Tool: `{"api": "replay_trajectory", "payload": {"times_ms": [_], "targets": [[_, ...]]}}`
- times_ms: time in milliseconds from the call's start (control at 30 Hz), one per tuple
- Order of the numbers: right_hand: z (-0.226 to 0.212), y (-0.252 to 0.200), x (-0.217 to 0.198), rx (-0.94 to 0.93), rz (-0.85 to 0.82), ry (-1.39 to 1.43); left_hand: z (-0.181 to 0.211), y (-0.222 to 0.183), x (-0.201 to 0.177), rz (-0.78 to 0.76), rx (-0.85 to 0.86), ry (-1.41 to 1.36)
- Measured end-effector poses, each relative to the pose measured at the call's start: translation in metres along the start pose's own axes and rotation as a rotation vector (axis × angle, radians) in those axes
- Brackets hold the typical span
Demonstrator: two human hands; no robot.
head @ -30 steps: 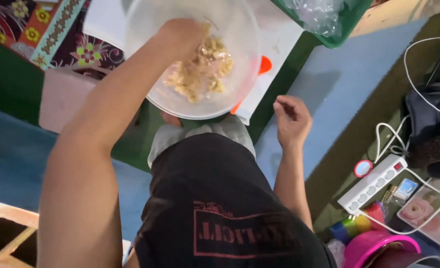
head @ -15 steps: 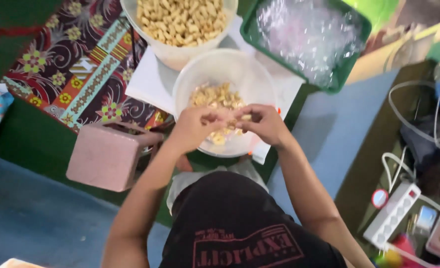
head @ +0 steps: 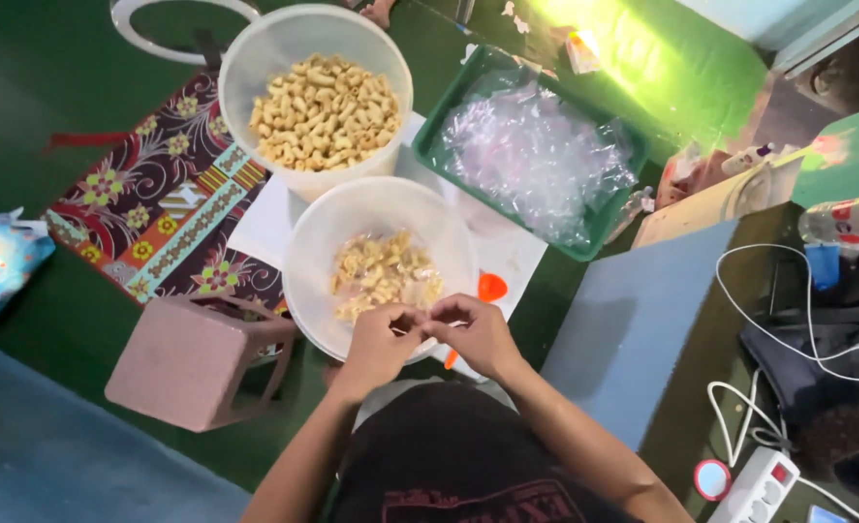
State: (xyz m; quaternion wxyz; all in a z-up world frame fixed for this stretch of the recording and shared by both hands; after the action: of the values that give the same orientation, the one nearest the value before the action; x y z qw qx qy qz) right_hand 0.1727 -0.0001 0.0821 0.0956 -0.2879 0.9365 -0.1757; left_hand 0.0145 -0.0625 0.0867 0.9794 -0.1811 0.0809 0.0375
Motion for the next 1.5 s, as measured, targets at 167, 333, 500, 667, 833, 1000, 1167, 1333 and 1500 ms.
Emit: {"api": "replay_trajectory", "payload": {"times_ms": [167, 333, 500, 667, 833, 1000, 1167, 1333, 1500], "targets": [[-0.009, -0.012, -0.003, 0.002, -0.036, 0.079, 0.001, -0.003, 0.015, -0.02, -0.032, 0.039], [-0.005, -0.008, 0.004, -0.017, -0.019, 0.109, 0.004, -0.003, 0.008, -0.104, -0.013, -0.038], [-0.025, -0.013, 0.026, -0.017, 0.067, -0.094, 0.009, -0.013, -0.009, -0.183, 0.038, 0.02], [-0.021, -0.004, 0.051, -0.082, 0.142, -0.356, 0.023, -0.033, -0.035, -0.097, 0.036, 0.198], [-0.031, 0.002, 0.067, -0.151, 0.214, -0.532, 0.026, -0.039, -0.068, 0.045, -0.013, 0.502], [-0.04, 0.002, 0.08, -0.185, 0.151, -0.519, 0.009, -0.031, -0.078, -0.032, -0.069, 0.434], [-0.04, -0.006, 0.053, -0.136, 0.233, -0.468, 0.016, -0.026, -0.067, -0.008, -0.013, 0.426], [-0.018, -0.003, 0.053, 0.099, -0.133, 0.514, 0.027, -0.024, -0.063, 0.096, 0.123, -0.135], [0.051, 0.021, 0.031, 0.134, -0.18, 0.68, 0.035, -0.024, -0.054, 0.067, 0.137, -0.206]]}}
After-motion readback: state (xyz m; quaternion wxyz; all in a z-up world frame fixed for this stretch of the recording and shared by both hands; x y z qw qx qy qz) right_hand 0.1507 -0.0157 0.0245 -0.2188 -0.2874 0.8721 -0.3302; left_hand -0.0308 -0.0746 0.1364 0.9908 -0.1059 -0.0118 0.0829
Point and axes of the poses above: each hand's wrist, its own y-axis towards the middle knuckle, its own x-axis out of the palm, z = x × y, the point moved 10 cm from there along y, towards the middle knuckle, and after that the axes turned 6 degrees about -z, right-handed, at the moved point
